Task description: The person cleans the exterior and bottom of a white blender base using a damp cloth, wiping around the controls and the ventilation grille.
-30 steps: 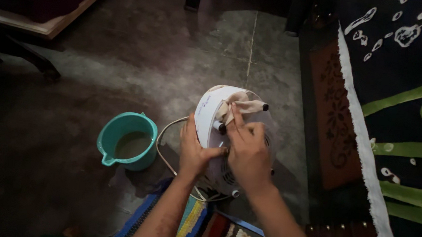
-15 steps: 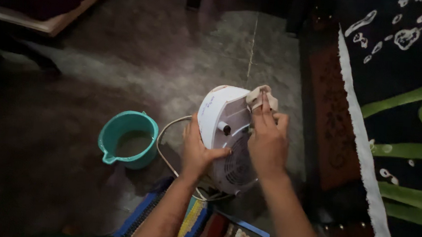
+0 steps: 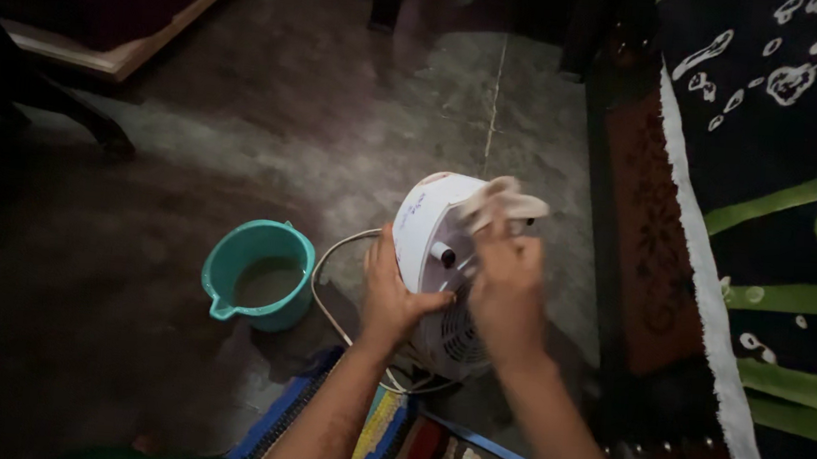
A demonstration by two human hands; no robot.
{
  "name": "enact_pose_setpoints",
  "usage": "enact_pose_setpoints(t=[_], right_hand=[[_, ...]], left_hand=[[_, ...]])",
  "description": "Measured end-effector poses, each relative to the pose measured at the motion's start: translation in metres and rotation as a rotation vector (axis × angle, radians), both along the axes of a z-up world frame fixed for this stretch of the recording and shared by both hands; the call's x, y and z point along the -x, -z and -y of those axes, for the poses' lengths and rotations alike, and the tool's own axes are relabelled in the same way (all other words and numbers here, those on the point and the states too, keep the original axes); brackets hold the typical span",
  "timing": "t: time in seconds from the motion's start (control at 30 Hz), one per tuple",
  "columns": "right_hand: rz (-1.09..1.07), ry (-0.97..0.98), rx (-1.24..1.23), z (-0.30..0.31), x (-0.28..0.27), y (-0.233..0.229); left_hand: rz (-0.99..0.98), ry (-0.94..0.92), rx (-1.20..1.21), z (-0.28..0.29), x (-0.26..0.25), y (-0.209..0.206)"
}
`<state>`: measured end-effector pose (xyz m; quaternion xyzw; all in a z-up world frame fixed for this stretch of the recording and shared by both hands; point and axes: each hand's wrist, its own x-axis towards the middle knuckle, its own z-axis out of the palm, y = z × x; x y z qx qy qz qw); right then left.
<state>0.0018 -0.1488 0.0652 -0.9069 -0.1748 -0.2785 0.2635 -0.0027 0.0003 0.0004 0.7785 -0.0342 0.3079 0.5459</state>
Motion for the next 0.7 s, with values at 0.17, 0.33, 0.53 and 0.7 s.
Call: enact_pose_setpoints(t=[0.17,0.33,0.53,0.7], right_hand=[[0.172,-0.028,0.116,0.005,0.004,0.007],[0.246,0.122,0.122,0.008,-0.007,-0.004],[0.217,-0.105,0.116,0.004,0.009,0.011],[0.218,0.128,0.189,0.014,-0.010,0.002]], left_hand=[[-0.043,0.043,0.055,0.001,0.000,-0.001],[-0.007,0.016,0.017,0.001,0.005,-0.010],[-0.066,0.026,0.039,0.007,0.001,-0.002],[0.023,0.031,-0.018,0.003,0.003,-0.005]])
